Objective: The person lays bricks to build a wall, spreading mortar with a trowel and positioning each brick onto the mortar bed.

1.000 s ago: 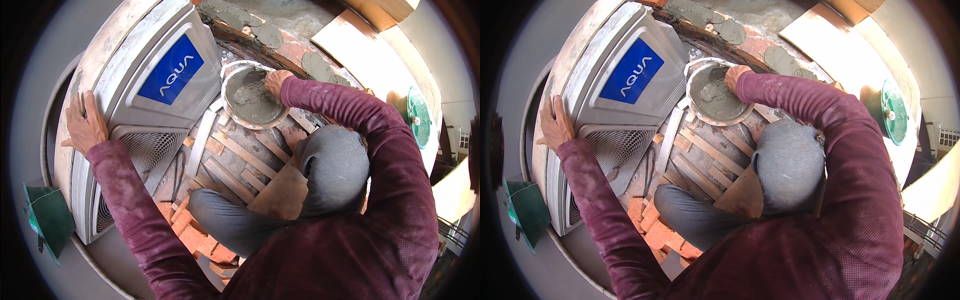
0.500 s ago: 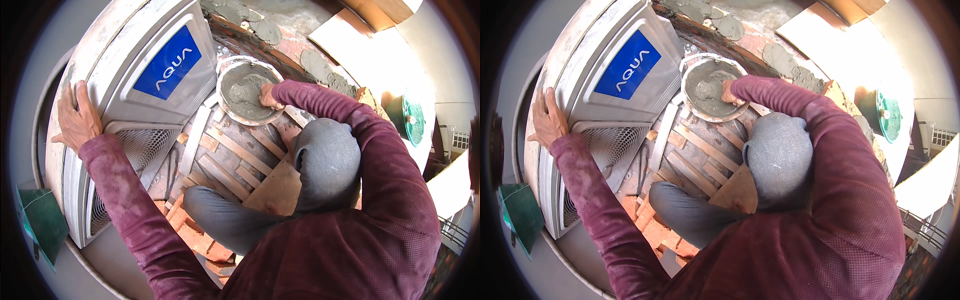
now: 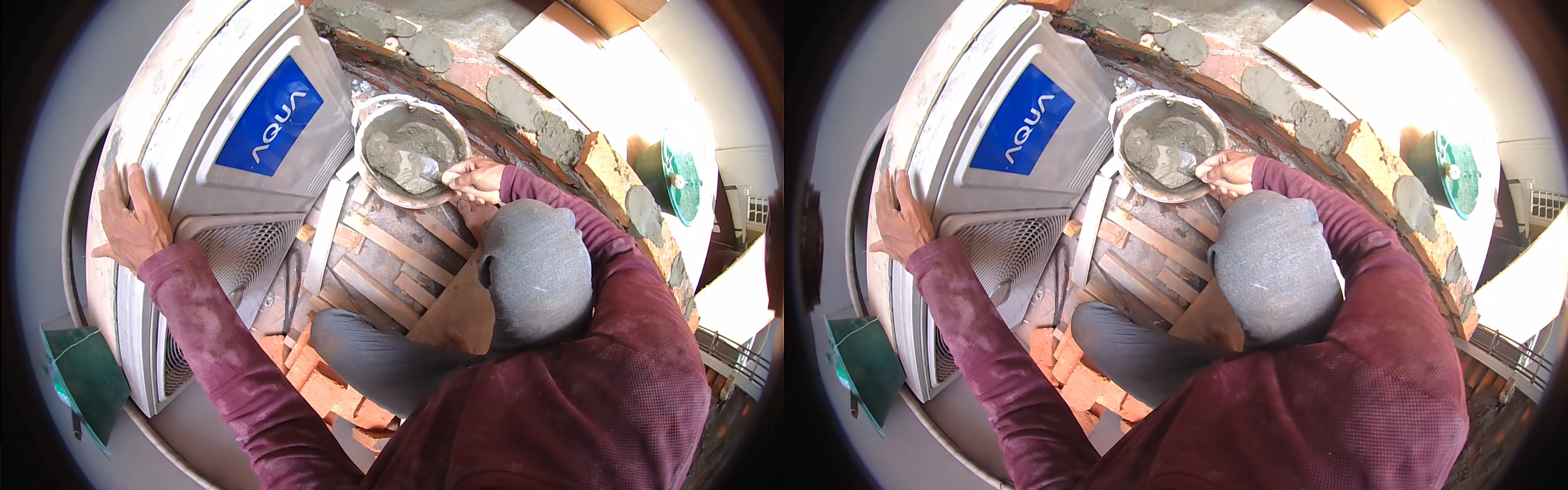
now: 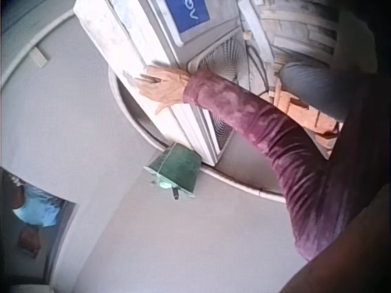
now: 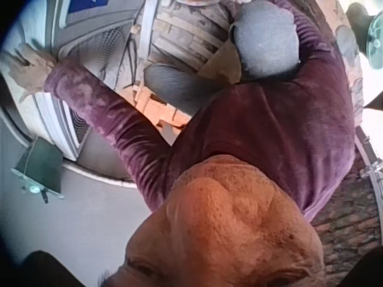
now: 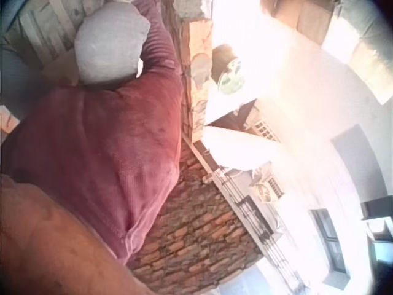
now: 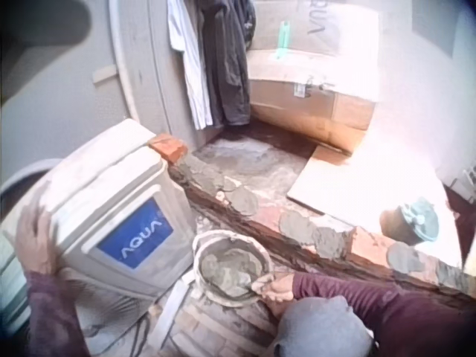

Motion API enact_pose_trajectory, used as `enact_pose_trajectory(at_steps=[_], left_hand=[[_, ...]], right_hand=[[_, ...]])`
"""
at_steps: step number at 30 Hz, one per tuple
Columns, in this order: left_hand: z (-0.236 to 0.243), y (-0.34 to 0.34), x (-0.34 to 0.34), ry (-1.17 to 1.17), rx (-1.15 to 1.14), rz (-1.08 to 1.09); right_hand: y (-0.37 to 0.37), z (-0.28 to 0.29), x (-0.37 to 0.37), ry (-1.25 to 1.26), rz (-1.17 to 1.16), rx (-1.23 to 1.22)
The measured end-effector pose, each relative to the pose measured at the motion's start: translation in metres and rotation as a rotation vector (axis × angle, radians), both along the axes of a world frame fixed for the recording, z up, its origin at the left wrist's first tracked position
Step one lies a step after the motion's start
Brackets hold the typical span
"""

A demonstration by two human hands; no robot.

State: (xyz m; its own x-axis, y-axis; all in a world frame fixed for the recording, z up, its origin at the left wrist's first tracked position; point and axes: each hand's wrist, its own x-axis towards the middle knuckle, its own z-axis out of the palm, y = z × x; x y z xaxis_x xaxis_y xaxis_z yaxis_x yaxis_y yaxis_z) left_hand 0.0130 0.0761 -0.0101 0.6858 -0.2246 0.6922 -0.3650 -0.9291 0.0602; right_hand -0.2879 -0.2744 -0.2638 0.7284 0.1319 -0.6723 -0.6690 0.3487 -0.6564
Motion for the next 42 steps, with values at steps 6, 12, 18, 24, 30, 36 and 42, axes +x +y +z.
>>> enact_pose_trajectory(at_steps=[6,12,18,24,30,36,42], left_hand=[[-0.010,-0.003,0.003,-0.005,0.050,0.021],[-0.006,0.001,-0.002,-0.016,0.069,0.060],[-0.006,-0.009,-0.004,0.028,0.044,0.023],[-0.004,-0.001,-0.006,0.023,0.033,-0.007],[-0.007,-0.011,-0.007,0.022,-0.002,-0.016],[0.000,-0.005,-0.011,0.021,0.000,-0.010],[-0.007,-0.005,-0.006,-0.014,0.007,0.009]], right_hand=[[-0.017,0.059,-0.041,-0.199,-0.102,-0.098],[-0.026,0.181,-0.029,-0.227,-0.114,-0.693],[-0.055,0.115,0.058,-0.334,-0.048,-1.722],[-0.055,0.113,0.068,-0.251,-0.134,-1.723],[-0.097,0.136,0.070,-0.236,-0.203,-0.658],[-0.075,0.129,0.049,-0.268,0.173,-1.336],[-0.052,0.115,0.121,-0.434,0.168,-1.476]])
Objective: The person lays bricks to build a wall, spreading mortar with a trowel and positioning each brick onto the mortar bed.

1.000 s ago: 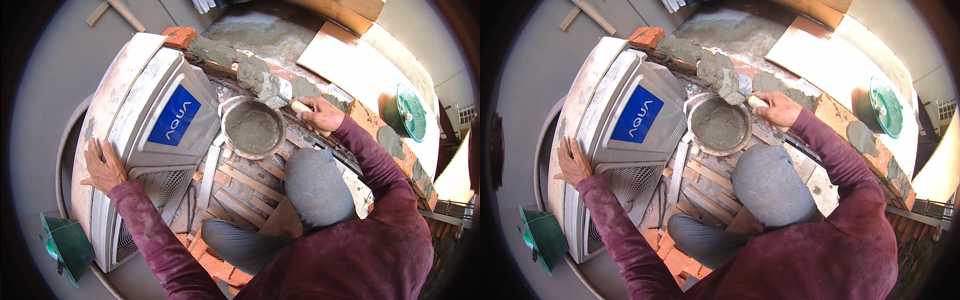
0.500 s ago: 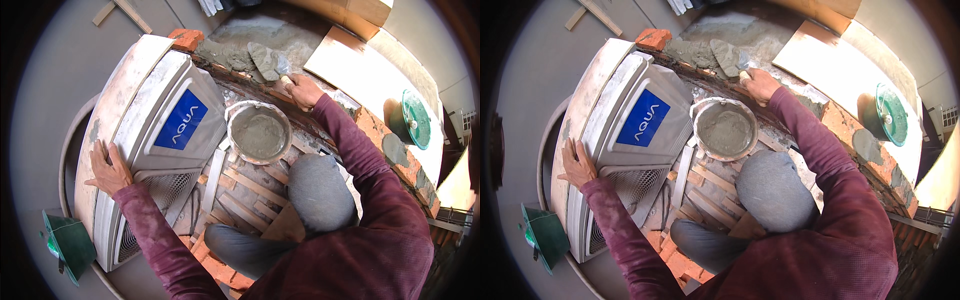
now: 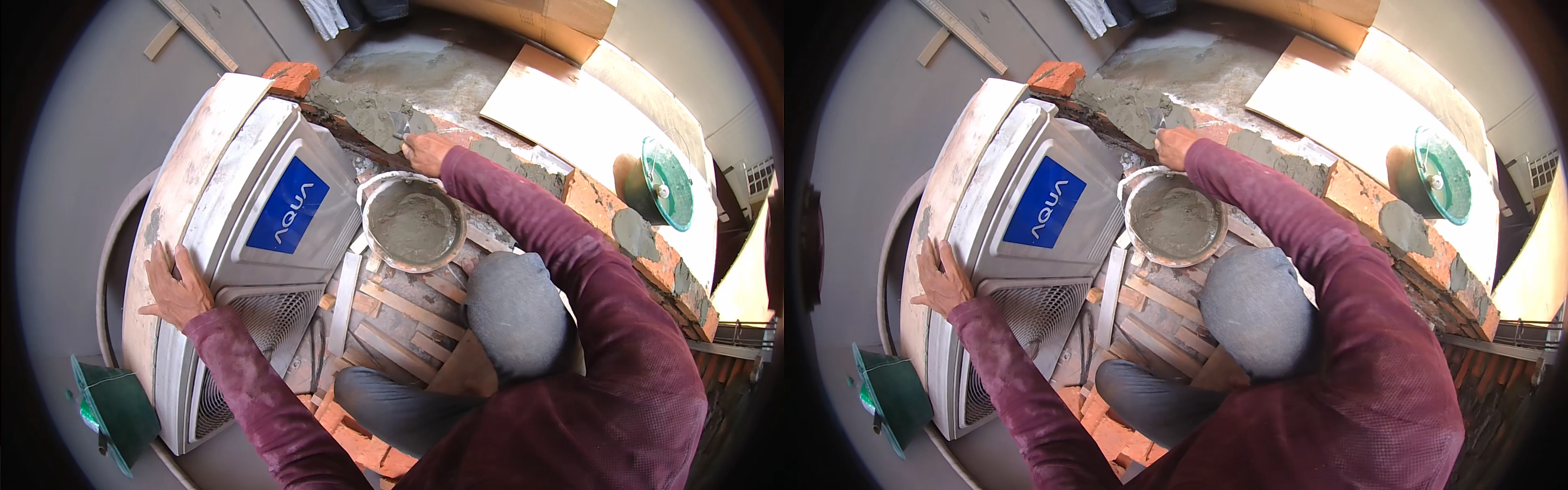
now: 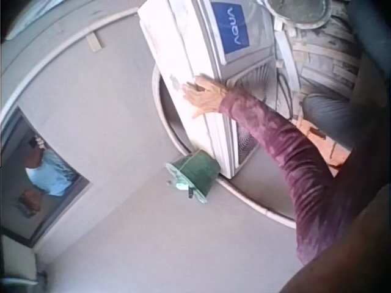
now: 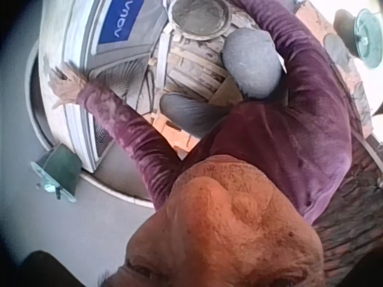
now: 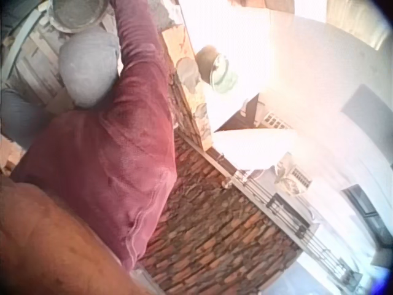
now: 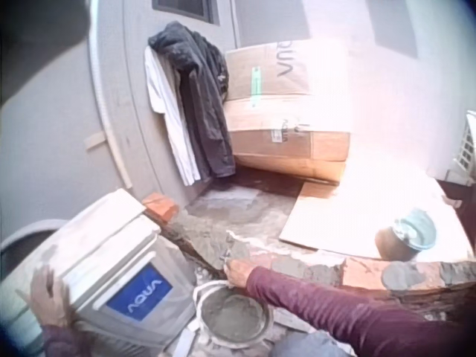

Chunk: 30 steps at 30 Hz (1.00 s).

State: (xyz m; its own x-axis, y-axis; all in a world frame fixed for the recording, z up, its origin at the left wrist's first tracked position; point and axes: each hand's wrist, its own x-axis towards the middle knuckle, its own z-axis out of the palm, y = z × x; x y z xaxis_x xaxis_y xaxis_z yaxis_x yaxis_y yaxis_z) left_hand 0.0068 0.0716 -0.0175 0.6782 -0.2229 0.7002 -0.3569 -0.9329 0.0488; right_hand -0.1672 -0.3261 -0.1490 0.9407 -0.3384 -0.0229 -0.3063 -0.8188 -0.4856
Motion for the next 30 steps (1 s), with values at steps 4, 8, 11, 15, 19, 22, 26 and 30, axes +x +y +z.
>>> enact_pose_trajectory(at_steps=[4,8,11,15,19,22,26,30], left_hand=[[0.000,-0.002,0.002,0.001,0.013,-0.008],[0.002,0.005,-0.001,0.002,0.043,0.052],[0.008,0.010,0.000,0.007,0.066,0.061],[-0.011,-0.006,0.013,-0.002,0.040,-0.027],[-0.015,0.015,0.025,-0.033,-0.032,-0.151],[0.018,0.031,-0.010,-0.037,-0.149,-0.415],[-0.018,0.012,-0.099,0.084,-0.287,-0.601],[-0.068,0.097,-0.172,0.590,-0.405,-0.423]], right_hand=[[-0.031,-0.048,-0.026,0.035,-0.021,-0.192],[-0.004,0.004,-0.093,0.027,-0.119,-0.143],[0.001,0.036,-0.095,-0.014,-0.158,-0.308],[-0.041,0.031,-0.025,0.198,-0.244,-0.480],[-0.031,0.021,-0.048,0.215,-0.184,-0.446],[-0.049,0.065,-0.105,0.325,-0.134,-0.276],[-0.072,0.120,-0.205,0.053,0.013,-0.254],[0.001,0.129,-0.145,0.494,0.038,0.135]])
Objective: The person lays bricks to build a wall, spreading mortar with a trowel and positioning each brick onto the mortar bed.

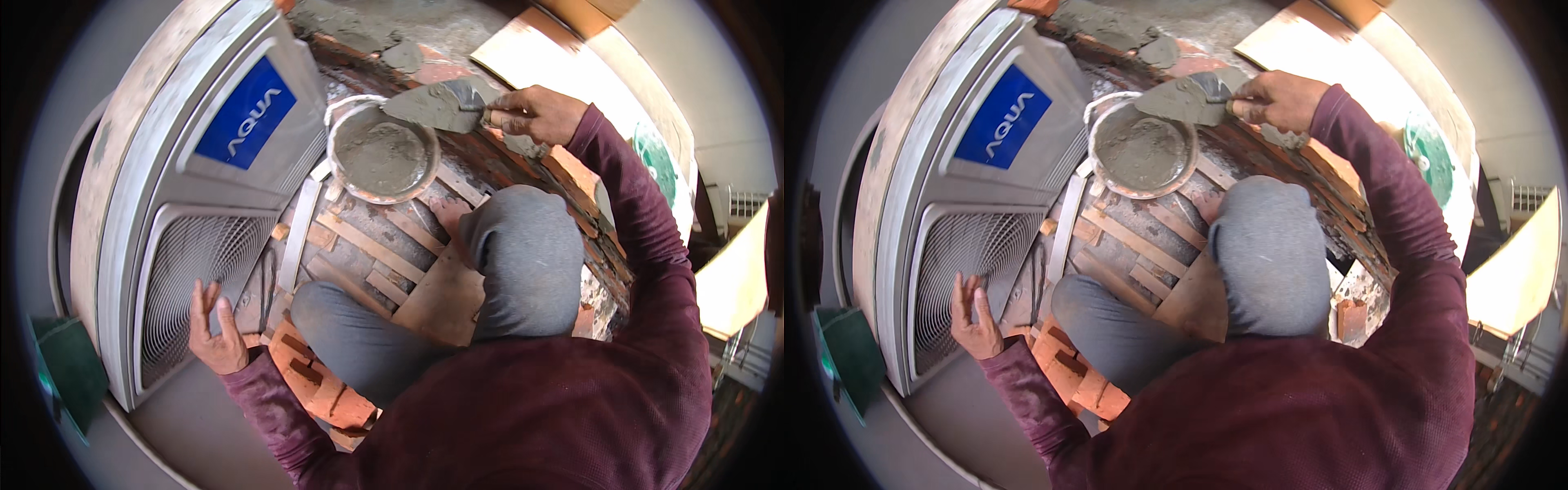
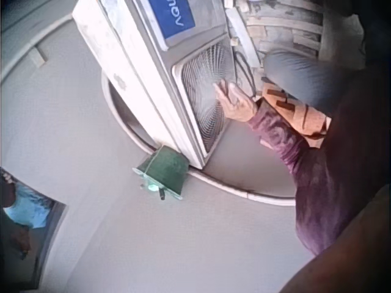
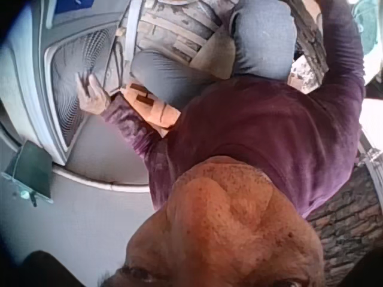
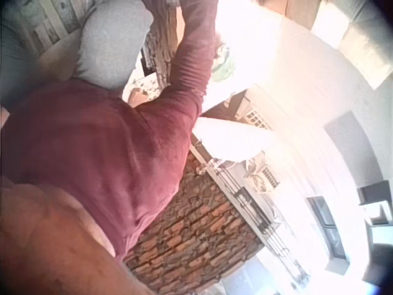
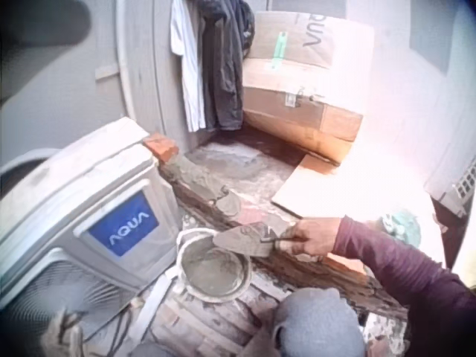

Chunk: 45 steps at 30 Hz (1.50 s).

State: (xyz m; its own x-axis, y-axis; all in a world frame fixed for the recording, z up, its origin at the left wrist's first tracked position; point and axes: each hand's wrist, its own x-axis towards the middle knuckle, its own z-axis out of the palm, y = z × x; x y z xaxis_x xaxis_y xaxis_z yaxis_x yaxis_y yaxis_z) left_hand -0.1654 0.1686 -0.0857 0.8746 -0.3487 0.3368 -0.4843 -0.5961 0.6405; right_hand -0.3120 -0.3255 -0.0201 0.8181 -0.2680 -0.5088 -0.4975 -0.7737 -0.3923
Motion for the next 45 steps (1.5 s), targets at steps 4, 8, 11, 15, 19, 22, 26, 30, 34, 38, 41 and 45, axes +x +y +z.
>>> enact_pose_trajectory(at_steps=[4,8,11,15,19,22,26,30,34,38,41,45], left_hand=[[-0.063,0.119,-0.063,0.214,0.009,0.394],[-0.083,0.213,-0.155,0.267,0.055,0.821],[-0.113,0.253,-0.239,0.358,0.105,1.072],[-0.169,0.249,-0.292,0.448,0.028,1.276],[-0.240,0.205,-0.180,0.612,0.464,1.490],[-0.297,0.244,-0.146,0.781,-0.084,1.399],[-0.318,0.238,-0.119,1.276,-1.234,0.992],[-0.234,0.203,-0.141,1.006,-1.157,1.024],[-0.114,0.142,-0.172,0.542,-1.003,0.942],[-0.020,0.055,-0.147,0.389,-0.975,0.438],[0.021,-0.038,-0.093,0.370,-1.072,0.105],[0.055,-0.113,-0.064,0.679,-1.451,-0.405]], right_hand=[[0.000,-0.147,0.066,-0.041,0.582,-0.081],[0.023,-0.229,0.084,0.199,0.247,-0.098],[-0.004,-0.258,0.082,0.104,0.538,-0.291],[-0.032,-0.222,0.101,-0.009,0.535,-0.203],[0.016,-0.084,0.115,-0.176,0.585,0.134],[0.126,-0.029,0.127,-0.568,0.741,0.036],[0.185,0.026,0.047,-0.771,0.685,0.197],[0.194,0.014,-0.007,-0.685,0.656,0.657],[0.203,0.011,0.005,-0.476,0.472,0.962],[0.223,-0.006,0.030,-0.472,0.349,1.112],[0.200,0.008,0.046,-0.350,0.169,1.207],[0.186,0.036,0.064,-0.266,0.141,1.104]])
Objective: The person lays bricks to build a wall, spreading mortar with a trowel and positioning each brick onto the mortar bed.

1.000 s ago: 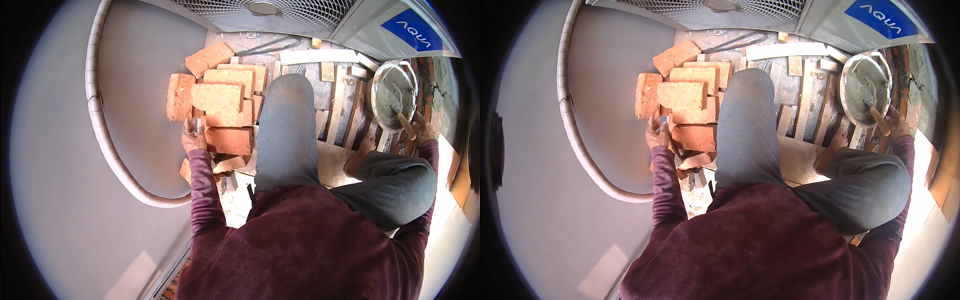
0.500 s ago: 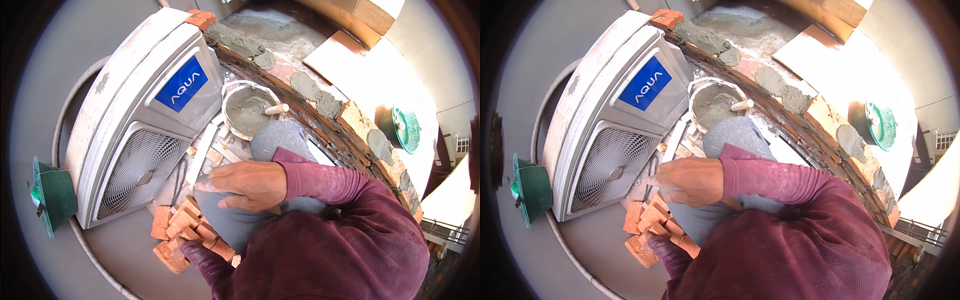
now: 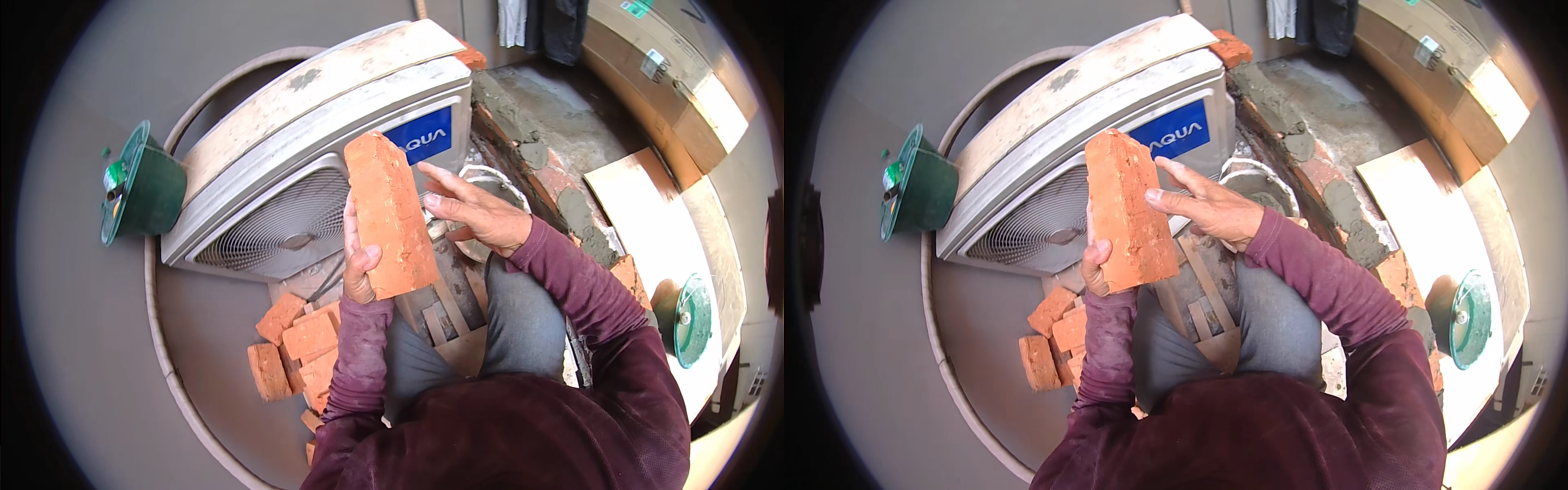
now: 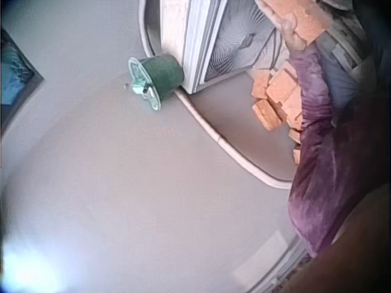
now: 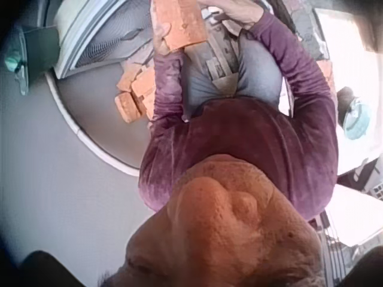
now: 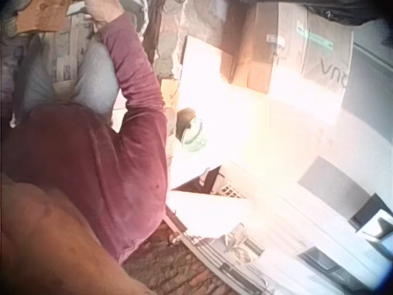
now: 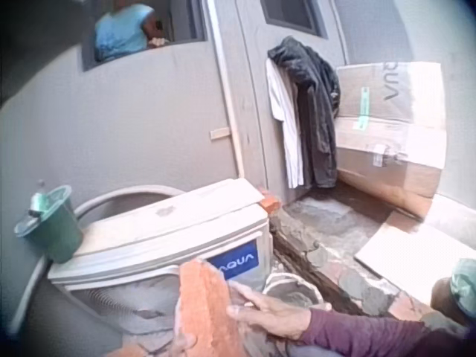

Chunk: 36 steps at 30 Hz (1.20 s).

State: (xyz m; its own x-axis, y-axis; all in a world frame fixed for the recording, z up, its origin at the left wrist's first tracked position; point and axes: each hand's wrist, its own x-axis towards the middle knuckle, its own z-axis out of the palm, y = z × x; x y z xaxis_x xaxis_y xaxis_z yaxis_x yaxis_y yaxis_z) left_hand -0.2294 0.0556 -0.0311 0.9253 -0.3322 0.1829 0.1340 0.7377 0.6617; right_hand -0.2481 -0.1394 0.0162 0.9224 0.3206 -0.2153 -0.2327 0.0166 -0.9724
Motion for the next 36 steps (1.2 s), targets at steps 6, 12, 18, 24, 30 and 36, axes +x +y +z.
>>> enact_pose_trajectory(at_steps=[6,12,18,24,30,36], left_hand=[[0.012,-0.151,0.006,-0.198,0.147,-0.099],[0.015,-0.189,0.043,-0.861,0.897,0.029],[0.056,-0.074,0.179,-1.014,1.499,1.086],[0.014,-0.013,0.258,-0.793,1.784,1.356],[0.009,-0.008,0.258,-0.770,1.872,1.312],[0.009,-0.006,0.263,-0.749,1.890,1.242]], right_hand=[[-0.093,-0.023,-0.003,-0.182,-0.289,0.354],[-0.193,-0.045,0.016,-0.121,-0.548,0.425],[-0.294,-0.078,0.137,-0.214,-0.569,-0.931],[-0.287,-0.116,0.269,-0.094,-0.522,-1.274],[-0.270,-0.145,0.310,-0.064,-0.492,-1.364],[-0.271,-0.151,0.314,-0.121,-0.487,-1.450]])
